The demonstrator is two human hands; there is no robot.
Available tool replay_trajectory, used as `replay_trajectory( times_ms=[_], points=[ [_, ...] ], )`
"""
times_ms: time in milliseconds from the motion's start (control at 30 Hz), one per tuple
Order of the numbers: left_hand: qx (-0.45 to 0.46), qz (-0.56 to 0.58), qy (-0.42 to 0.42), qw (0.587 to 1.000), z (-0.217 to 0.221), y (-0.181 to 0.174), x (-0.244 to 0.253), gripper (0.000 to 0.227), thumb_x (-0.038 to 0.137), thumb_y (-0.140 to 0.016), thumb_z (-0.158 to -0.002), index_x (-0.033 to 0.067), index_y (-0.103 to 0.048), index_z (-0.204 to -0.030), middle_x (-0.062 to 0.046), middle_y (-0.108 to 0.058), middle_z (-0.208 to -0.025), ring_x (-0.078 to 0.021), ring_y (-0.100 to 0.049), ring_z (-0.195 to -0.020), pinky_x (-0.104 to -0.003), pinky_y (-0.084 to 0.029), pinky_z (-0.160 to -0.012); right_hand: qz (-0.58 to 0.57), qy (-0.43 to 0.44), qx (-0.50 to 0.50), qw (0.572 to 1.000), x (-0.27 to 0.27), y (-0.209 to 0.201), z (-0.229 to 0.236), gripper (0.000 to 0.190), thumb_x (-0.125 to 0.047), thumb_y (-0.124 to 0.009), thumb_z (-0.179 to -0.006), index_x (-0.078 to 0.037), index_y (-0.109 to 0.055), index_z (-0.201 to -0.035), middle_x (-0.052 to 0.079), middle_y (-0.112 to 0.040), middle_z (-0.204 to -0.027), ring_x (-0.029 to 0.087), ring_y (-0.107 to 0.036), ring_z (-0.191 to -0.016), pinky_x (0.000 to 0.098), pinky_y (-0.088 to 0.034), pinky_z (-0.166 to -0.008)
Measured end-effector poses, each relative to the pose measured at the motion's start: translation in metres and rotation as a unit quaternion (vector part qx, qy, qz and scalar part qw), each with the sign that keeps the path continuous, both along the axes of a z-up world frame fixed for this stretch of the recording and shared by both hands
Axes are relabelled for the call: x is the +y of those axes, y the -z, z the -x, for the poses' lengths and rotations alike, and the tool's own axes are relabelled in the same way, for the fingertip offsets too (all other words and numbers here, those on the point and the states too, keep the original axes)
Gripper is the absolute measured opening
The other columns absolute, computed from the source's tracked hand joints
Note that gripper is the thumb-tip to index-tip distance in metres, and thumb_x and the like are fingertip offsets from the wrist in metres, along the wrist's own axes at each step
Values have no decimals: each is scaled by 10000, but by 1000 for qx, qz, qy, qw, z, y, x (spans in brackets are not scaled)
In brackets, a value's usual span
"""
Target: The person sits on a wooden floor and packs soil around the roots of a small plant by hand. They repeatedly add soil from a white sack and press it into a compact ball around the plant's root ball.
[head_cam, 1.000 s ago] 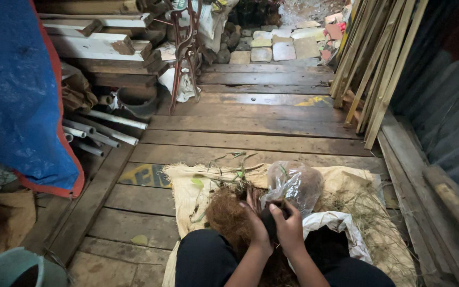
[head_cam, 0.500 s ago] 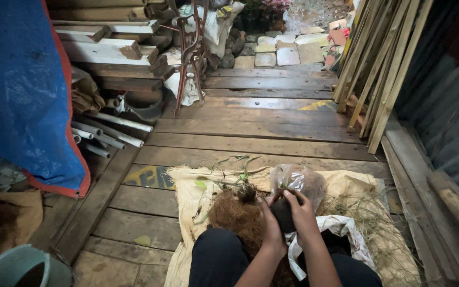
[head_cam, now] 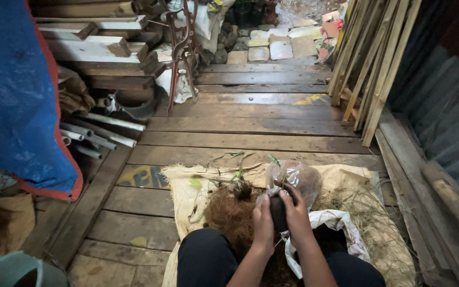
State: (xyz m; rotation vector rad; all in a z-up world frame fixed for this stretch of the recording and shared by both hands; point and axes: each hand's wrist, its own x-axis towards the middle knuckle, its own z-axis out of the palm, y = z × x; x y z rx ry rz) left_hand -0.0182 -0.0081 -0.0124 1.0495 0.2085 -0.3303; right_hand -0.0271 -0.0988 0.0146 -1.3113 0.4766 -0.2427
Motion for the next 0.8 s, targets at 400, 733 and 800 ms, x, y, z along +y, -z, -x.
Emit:
replay_trajectory(
  times_ms=[400,733,800],
  points=[
    [76,131,-49,987,3,12,-4,538,576,-453,-986,93,-642,-1134,-82,-716,-1014,-199,-712,-899,-354,-580,-819,33,49,-91,994,7,38,1,479,-365,-461,-1053,5,-660,-1282,154,-714,-1127,215,-699,-984,325,-557,-888],
    [24,148,-19,989,6,0,-7,601,605,-476,-946,89,-599,-1228,-133,-680,-1190,-249,-700,-1078,-390,-591,-932,-66,69,-130,987,6,24,10,515,-417,-401,-1075,-4,-629,-1281,155,-694,-1215,234,-693,-1049,355,-554,-943],
    [22,119,-3,993,7,-11,-5,635,634,-449,-905,146,-536,-1302,-119,-643,-1276,-258,-691,-1159,-426,-588,-986,-180,118,-52,975,-1,23,7,491,-437,-410,-1061,-53,-550,-1333,141,-631,-1243,243,-668,-1076,397,-548,-929]
  ],
)
